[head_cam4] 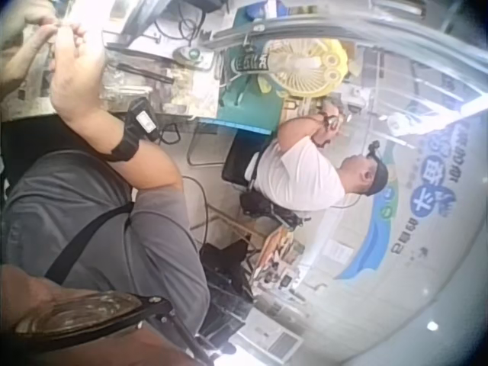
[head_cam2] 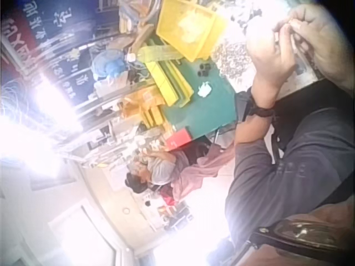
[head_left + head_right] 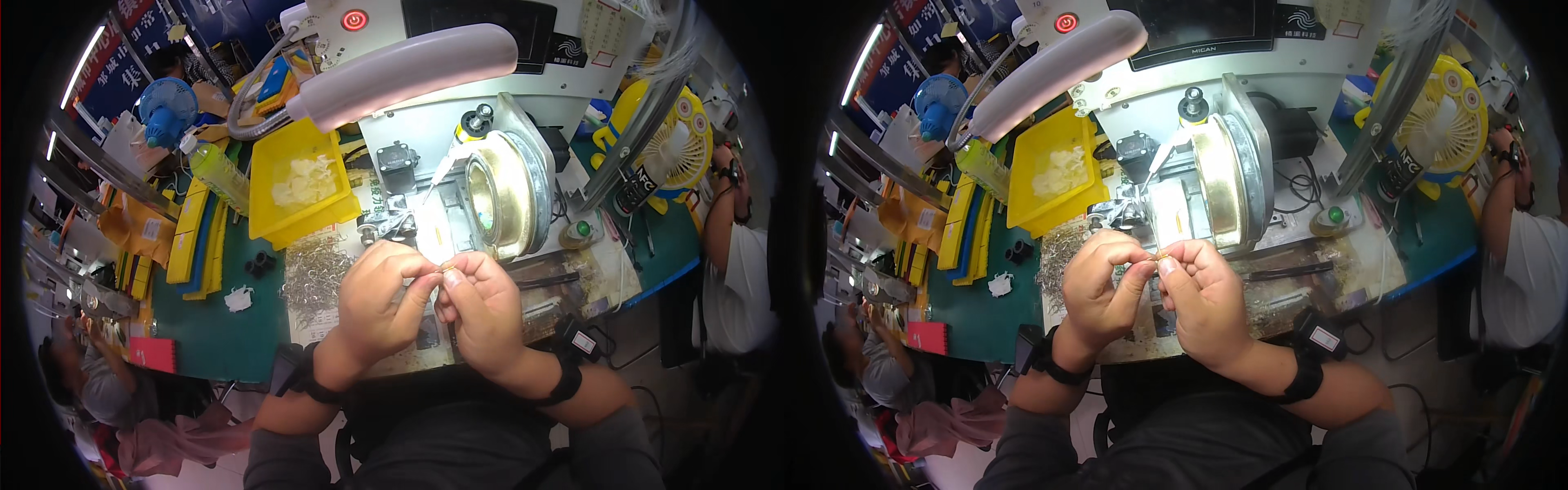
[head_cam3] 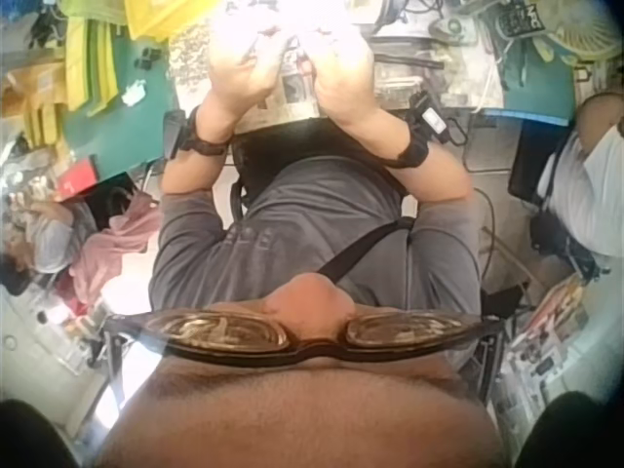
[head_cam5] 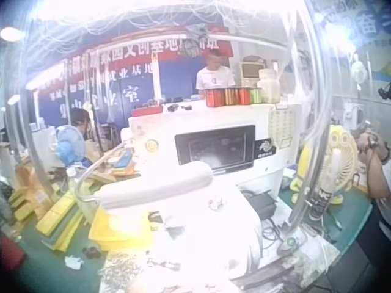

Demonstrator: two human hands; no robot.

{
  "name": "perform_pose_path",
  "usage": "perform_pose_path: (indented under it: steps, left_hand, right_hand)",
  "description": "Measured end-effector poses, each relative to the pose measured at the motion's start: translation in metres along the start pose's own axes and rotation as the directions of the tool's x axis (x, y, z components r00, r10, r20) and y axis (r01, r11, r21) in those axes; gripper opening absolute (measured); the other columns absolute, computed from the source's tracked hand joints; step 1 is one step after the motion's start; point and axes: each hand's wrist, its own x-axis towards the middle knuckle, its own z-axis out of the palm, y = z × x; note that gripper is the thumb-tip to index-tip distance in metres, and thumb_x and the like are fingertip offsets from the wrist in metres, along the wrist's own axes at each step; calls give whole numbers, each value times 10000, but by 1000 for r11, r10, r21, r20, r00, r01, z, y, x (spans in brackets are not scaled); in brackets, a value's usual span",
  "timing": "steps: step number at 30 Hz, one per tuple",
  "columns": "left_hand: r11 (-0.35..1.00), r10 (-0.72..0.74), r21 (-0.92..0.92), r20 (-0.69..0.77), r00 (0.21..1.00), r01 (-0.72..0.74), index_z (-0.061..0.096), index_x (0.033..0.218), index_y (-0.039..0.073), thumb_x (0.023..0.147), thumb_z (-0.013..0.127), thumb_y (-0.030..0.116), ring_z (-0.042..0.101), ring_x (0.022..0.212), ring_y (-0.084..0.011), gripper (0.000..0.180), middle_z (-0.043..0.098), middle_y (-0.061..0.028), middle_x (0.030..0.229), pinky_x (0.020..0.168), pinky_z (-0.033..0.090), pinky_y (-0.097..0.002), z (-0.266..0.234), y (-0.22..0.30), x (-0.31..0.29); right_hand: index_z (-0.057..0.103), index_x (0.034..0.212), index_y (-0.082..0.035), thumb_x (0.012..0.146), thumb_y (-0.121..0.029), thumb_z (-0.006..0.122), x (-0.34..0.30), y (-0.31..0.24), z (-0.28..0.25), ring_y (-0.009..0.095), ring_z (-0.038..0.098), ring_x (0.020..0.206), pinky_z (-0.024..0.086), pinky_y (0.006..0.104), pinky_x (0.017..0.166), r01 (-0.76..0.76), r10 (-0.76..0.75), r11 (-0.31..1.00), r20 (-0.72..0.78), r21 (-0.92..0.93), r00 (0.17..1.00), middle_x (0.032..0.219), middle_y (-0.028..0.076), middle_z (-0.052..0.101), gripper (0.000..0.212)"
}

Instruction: Assembling small metal components on a workstation, including applying glue and cleaning glasses.

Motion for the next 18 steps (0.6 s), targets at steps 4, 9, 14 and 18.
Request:
perform_pose_path:
  steps: [4, 9, 14, 18]
  left_hand:
    - [999, 38, 20, -12, 999, -38, 648, 912, 9, 825, 736, -20, 630, 757, -277, 127, 650, -134, 843, 692, 503, -337, 2, 1, 1]
    - [1000, 5, -5, -5, 1000, -5, 645, 912, 6, 840, 721, -22, 632, 766, -268, 108, 653, -131, 846, 703, 507, -333, 3, 0, -3]
    - [1000, -19, -23, -18, 1000, 19, 637, 925, 35, 840, 729, 13, 624, 751, -294, 127, 658, -115, 852, 690, 499, -369, 5, -1, -4]
    - [1000, -17, -22, -14, 1000, 17, 637, 936, 33, 842, 726, 13, 620, 751, -296, 131, 655, -116, 855, 690, 499, -370, 4, -2, -6]
  right_hand:
    - [526, 1025, -11, 1044, -118, 515, 2, 5, 0, 45, 454, 606, 405, 218, 571, 1, -2, 990, 3, 143, 1000, 751, -5, 527, 109]
    - [530, 953, -23, 1057, -165, 497, 2, 4, -11, 47, 437, 582, 384, 230, 540, -223, 234, 964, -62, 147, 970, 724, -9, 511, 179]
    - [574, 925, -23, 1040, -149, 536, -9, -11, -26, 66, 462, 567, 393, 235, 528, -104, 112, 950, 9, -295, 994, 748, -15, 539, 175]
    - [609, 972, -10, 954, -59, 642, -6, -23, -28, 112, 600, 630, 469, 258, 551, 398, -294, 672, 268, -625, 917, 816, 52, 638, 62]
